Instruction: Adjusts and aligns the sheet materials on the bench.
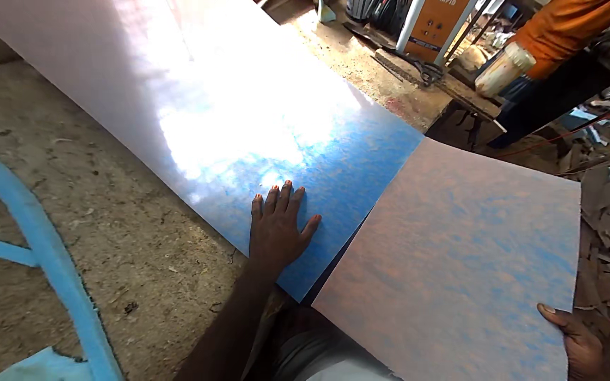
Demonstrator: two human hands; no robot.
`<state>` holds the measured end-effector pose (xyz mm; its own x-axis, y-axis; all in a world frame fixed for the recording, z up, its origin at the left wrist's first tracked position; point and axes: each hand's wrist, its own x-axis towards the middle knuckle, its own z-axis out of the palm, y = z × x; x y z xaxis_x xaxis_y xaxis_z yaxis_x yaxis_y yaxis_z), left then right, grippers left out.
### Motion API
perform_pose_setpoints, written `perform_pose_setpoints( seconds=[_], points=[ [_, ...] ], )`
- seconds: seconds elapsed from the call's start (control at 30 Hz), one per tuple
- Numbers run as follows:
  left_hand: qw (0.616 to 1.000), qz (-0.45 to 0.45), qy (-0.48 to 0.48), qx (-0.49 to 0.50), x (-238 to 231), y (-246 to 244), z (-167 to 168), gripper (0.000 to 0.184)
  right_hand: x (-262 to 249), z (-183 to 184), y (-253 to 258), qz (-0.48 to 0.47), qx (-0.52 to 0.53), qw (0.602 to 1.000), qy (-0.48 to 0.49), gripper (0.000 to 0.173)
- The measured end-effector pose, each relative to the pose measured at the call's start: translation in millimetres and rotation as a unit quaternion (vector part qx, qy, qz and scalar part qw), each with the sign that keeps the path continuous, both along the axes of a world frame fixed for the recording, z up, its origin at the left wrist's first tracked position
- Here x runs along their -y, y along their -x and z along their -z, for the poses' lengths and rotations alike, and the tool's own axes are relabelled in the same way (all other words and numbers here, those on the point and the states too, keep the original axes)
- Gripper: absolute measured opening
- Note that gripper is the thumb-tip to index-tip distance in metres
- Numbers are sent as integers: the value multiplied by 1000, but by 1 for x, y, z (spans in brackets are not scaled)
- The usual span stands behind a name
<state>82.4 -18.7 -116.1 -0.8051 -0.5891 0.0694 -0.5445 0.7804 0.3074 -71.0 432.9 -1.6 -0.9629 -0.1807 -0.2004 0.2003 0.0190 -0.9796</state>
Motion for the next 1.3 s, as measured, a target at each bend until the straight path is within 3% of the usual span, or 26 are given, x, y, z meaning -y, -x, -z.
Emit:
perform_pose_setpoints(
  seconds=[0.43,0.6,0.77,1.3],
  points=[
    [1000,0,-5,4,0,0,-1,79,2,2,-3,22,-8,1000,-13,30],
    [1000,0,-5,2,1,0,-1,79,4,1,-6,15,-10,1000,-12,37],
    [1000,1,-11,8,1,0,-3,79,3,2,-4,29,-12,999,-29,30],
    [1000,-1,-21,12,0,0,-4,78,14,-6,-12,27,-10,998,-48,38]
  ],
)
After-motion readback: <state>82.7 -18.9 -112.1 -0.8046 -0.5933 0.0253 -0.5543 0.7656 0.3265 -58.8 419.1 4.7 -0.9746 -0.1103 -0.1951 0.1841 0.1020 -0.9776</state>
